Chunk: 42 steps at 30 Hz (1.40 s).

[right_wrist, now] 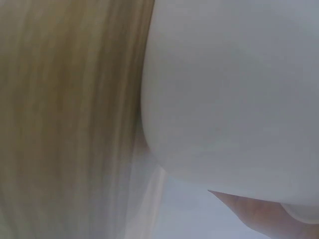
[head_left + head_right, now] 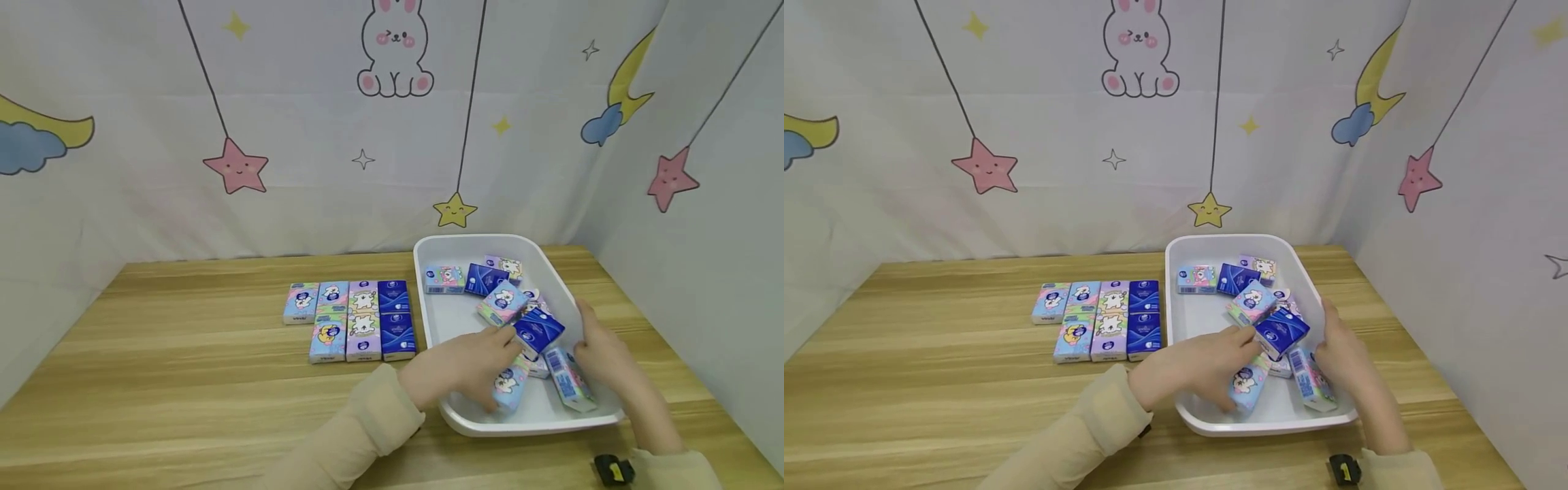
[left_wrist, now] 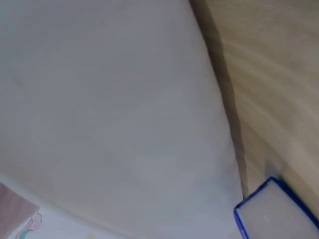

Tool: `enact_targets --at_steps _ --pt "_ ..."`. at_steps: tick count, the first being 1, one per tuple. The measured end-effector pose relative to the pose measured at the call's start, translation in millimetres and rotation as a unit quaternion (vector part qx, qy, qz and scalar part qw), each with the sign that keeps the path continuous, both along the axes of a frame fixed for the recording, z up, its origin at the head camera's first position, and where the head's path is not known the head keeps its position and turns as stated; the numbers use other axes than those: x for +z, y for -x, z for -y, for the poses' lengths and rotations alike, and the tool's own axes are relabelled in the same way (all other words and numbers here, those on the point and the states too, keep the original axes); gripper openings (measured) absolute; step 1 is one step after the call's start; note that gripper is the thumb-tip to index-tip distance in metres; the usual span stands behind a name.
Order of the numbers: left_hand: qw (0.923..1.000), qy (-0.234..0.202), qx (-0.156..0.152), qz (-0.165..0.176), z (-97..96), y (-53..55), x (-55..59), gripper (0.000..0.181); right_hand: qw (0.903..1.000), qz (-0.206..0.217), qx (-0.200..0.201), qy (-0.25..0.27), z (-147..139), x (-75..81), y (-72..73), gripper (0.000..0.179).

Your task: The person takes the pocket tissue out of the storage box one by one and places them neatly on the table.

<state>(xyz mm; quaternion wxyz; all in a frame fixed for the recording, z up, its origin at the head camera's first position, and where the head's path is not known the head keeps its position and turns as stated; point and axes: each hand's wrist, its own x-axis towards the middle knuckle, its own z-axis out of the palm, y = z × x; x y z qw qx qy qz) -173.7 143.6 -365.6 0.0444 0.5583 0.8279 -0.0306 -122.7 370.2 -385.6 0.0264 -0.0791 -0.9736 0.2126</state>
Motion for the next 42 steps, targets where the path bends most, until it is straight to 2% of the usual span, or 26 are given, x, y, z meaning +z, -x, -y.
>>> enact_targets --at_steps 10,17,33,42 --pt "0.9987 -0.032 0.032 0.026 8.5 4.2 -0.6 0.089 1.0 0.006 -0.001 0.001 -1 -1.0 0.2 0.074" --pt "0.998 -0.054 0.03 0.012 14.4 6.7 1.5 0.079 0.9998 0.018 -0.004 0.008 -1 -0.9 0.6 0.075" --pt "0.9964 -0.07 0.047 0.014 26.5 12.1 6.9 0.086 0.9997 0.023 -0.004 0.008 -2 -0.6 0.3 0.075" --pt "0.9941 -0.089 0.052 0.035 37.2 16.0 4.7 0.081 0.9999 0.011 0.008 -0.002 -3 -1.4 1.0 0.075"
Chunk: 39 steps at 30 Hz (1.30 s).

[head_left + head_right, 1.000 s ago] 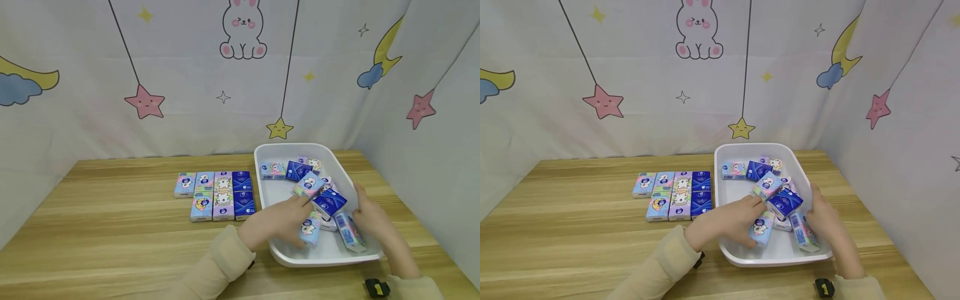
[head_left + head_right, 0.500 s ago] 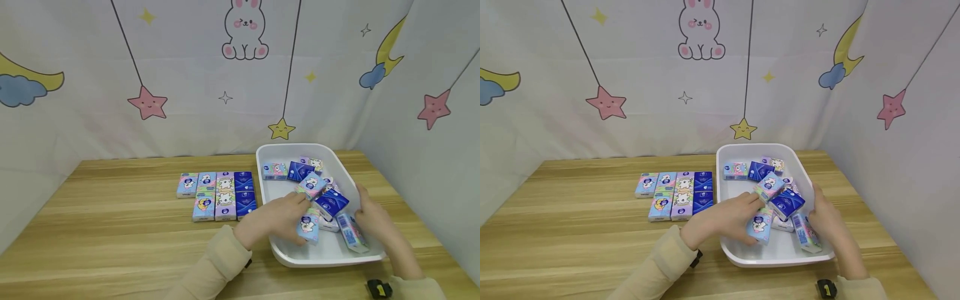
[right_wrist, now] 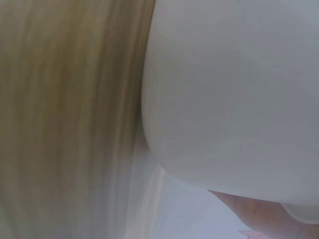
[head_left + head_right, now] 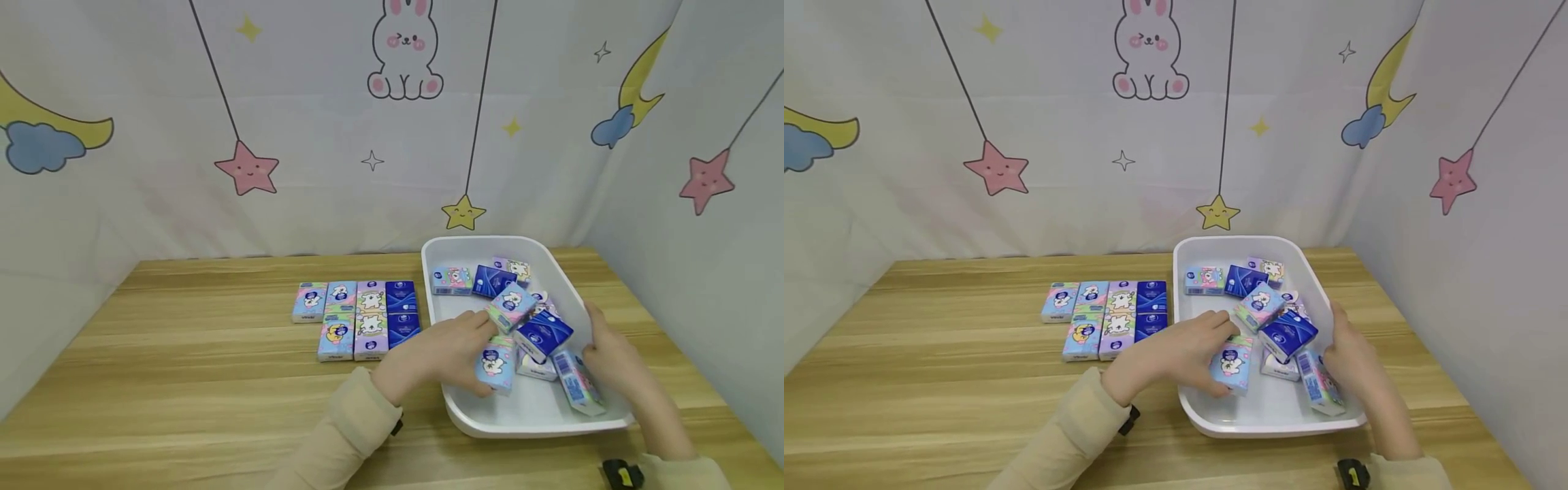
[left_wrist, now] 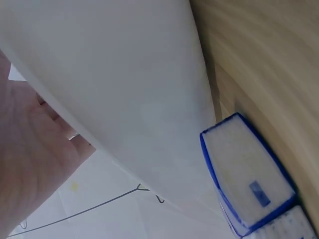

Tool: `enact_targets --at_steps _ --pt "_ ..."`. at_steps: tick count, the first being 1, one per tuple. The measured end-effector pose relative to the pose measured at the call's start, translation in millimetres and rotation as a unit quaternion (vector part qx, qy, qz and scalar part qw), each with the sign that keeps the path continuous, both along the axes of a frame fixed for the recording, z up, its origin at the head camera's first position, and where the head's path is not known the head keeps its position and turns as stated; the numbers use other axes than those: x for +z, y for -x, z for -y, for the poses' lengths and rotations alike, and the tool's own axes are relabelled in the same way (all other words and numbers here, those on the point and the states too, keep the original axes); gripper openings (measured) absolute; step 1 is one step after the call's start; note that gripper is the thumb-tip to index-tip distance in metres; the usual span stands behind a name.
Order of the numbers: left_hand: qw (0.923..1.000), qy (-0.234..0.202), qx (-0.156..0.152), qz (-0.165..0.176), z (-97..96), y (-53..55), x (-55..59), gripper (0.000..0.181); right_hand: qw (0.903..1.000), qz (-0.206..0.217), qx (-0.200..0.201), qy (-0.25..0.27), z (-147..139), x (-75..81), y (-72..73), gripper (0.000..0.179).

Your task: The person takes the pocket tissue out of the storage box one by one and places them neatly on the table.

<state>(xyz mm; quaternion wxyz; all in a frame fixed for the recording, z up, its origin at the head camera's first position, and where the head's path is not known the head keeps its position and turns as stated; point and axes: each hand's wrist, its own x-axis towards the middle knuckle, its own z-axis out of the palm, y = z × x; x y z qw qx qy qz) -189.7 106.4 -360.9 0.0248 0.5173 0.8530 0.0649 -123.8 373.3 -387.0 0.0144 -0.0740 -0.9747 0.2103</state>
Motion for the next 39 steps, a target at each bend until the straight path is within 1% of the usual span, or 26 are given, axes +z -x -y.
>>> enact_targets --at_steps 9,15,19,32,36,39 --pt "0.9999 -0.007 0.001 -0.013 12.9 2.3 3.4 0.08 1.0 -0.004 0.001 -0.005 -1 0.4 0.7 0.073" --pt "0.9997 -0.021 0.009 -0.003 20.3 5.3 5.0 0.079 0.9999 -0.004 0.0 -0.01 -1 0.9 1.0 0.073" --pt "0.9995 -0.029 0.009 0.001 24.7 5.9 8.3 0.079 0.9999 -0.003 -0.001 -0.01 -1 1.0 1.2 0.074" --pt "0.9982 -0.05 0.032 0.006 40.5 2.6 23.8 0.079 1.0 -0.005 0.004 -0.005 0 0.5 -0.1 0.074" --pt "0.9978 -0.056 0.035 0.008 44.3 3.9 25.2 0.078 1.0 0.002 0.001 -0.007 0 0.9 -0.4 0.074" --pt "0.9974 -0.062 0.036 0.002 46.6 6.0 25.0 0.077 1.0 0.004 0.001 -0.009 0 1.4 -0.1 0.074"
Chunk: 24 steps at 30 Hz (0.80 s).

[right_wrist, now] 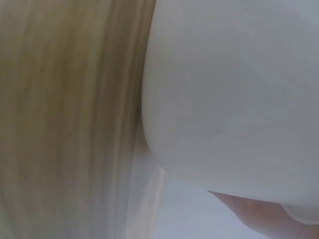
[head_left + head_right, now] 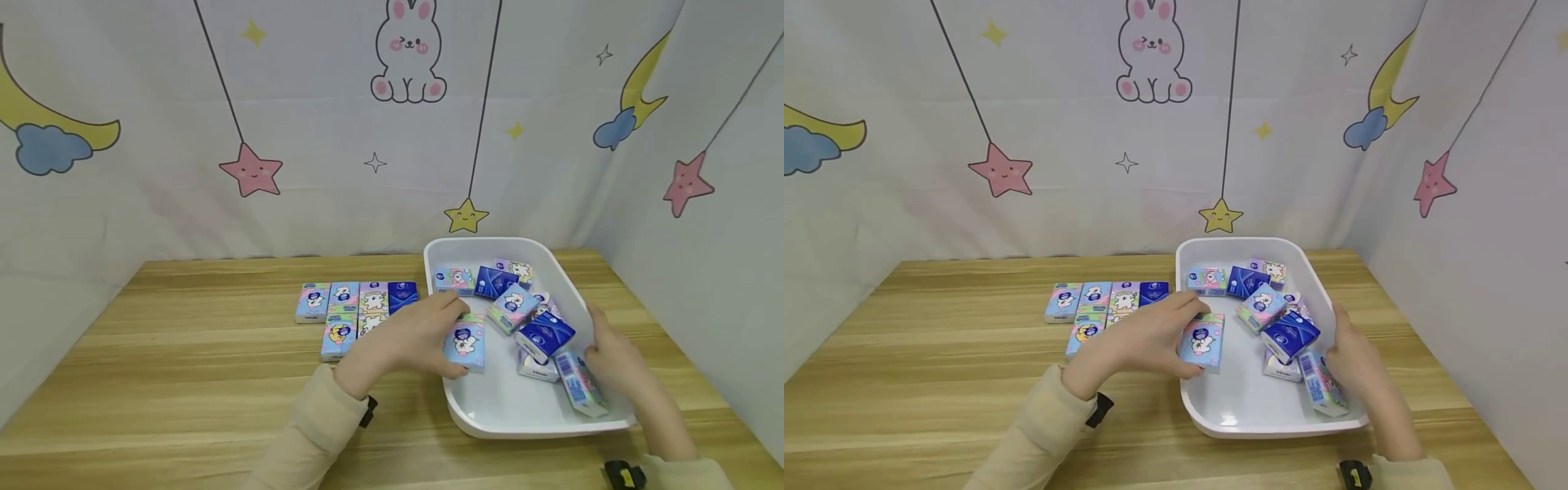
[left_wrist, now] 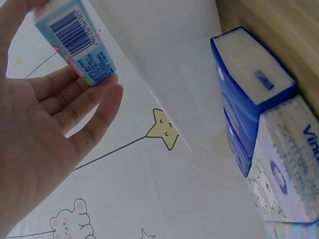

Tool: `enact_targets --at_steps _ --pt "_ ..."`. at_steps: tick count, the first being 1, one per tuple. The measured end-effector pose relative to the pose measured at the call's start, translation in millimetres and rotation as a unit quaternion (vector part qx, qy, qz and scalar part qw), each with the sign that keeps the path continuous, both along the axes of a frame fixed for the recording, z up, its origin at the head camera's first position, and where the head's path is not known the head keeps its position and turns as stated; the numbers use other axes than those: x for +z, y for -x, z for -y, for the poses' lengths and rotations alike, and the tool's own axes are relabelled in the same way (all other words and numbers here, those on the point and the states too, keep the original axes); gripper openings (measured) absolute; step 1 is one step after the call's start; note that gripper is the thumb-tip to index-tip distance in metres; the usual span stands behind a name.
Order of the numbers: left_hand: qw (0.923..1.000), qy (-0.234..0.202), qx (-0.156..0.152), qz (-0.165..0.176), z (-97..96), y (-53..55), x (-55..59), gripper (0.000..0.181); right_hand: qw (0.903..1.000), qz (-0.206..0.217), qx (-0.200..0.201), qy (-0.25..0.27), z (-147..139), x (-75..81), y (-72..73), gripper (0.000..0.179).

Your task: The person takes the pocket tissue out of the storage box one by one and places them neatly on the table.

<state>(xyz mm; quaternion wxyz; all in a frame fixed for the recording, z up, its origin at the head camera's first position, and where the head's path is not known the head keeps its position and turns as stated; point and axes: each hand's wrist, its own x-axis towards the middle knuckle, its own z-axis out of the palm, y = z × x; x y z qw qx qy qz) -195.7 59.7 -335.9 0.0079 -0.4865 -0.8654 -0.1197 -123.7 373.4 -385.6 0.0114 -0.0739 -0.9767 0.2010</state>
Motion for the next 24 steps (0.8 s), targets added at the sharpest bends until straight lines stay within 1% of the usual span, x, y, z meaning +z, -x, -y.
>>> enact_targets --at_steps 4,11,15,19,24 --pt "1.0 -0.004 0.007 -0.002 4.0 1.7 1.1 0.077 1.0 -0.005 0.002 0.002 0 -0.4 -0.3 0.074" --pt "0.9991 -0.005 0.033 0.027 12.9 3.6 4.2 0.078 0.9999 -0.009 0.006 0.005 0 -0.5 -0.6 0.075" --pt "0.9985 -0.009 0.045 0.029 18.5 8.0 2.4 0.077 0.9999 -0.008 0.005 0.005 0 -0.5 -0.6 0.075" --pt "0.9984 -0.016 0.047 0.025 25.3 13.9 -1.1 0.074 1.0 -0.006 0.005 0.004 0 -0.8 -0.5 0.075" --pt "0.9974 -0.02 0.06 0.034 36.6 18.8 -4.5 0.076 1.0 -0.001 0.004 0.004 0 -0.5 -0.1 0.075"
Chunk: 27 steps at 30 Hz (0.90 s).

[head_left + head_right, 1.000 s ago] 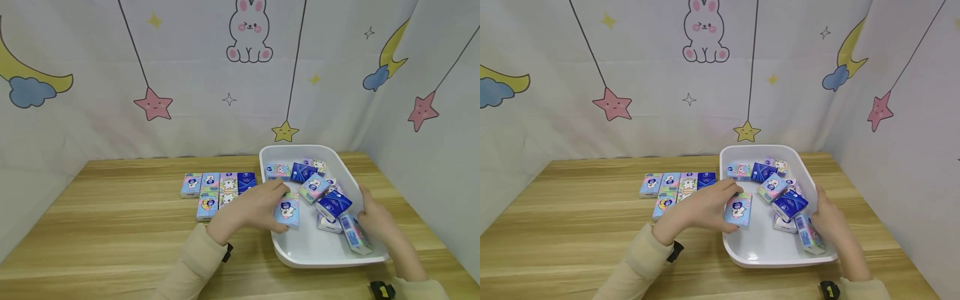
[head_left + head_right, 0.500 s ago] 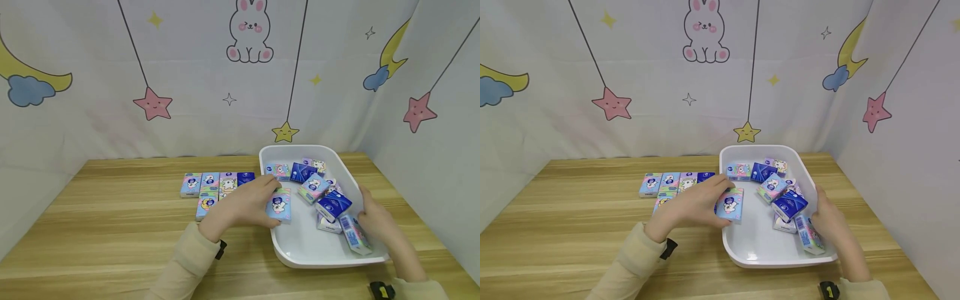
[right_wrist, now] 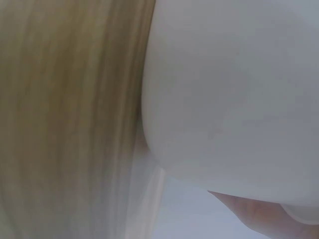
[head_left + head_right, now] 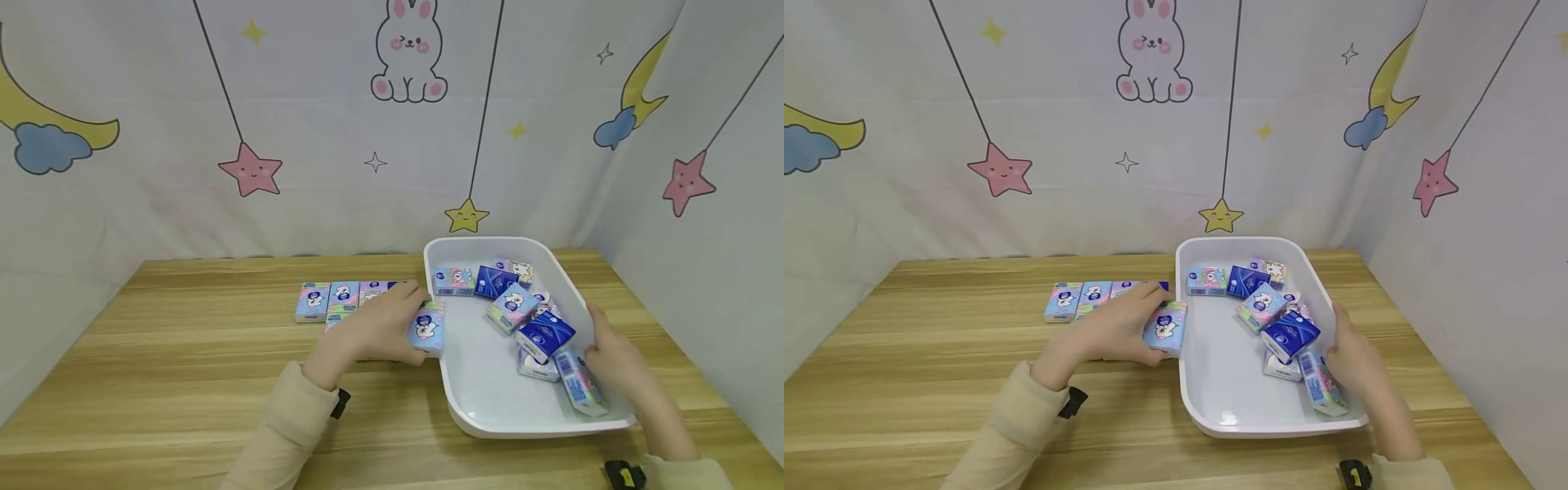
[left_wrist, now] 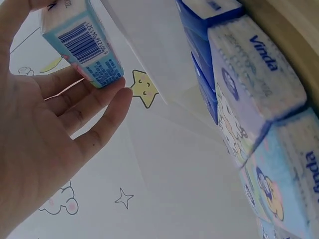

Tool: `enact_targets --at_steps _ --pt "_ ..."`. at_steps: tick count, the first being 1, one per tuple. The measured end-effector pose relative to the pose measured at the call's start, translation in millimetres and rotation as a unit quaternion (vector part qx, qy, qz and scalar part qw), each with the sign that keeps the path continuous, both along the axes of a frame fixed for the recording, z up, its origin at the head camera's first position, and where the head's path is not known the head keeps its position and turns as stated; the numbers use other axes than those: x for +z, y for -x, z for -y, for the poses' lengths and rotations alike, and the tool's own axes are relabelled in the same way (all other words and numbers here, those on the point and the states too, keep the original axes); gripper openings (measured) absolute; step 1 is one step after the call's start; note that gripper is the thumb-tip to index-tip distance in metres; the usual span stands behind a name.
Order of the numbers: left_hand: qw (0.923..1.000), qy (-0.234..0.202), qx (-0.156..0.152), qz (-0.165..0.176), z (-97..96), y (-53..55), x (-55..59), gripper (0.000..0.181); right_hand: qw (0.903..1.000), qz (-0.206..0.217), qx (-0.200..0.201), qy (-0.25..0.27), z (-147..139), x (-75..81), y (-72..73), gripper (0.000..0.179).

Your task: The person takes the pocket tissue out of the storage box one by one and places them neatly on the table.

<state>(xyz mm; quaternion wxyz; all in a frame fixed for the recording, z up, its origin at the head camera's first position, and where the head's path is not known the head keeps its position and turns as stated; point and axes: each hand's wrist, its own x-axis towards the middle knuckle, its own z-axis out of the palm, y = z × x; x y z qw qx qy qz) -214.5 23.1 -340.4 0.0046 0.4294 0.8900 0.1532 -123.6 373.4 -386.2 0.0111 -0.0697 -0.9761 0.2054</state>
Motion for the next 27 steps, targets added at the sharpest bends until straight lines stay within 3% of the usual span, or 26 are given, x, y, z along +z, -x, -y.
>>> enact_targets --at_steps 14,27 --pt "0.9982 0.009 0.05 0.031 28.9 11.6 1.6 0.083 1.0 0.0 -0.002 0.004 2 0.4 0.4 0.075" --pt "0.9928 0.027 0.09 0.074 54.3 27.3 -10.2 0.082 1.0 -0.003 -0.003 0.003 1 0.6 0.2 0.077"
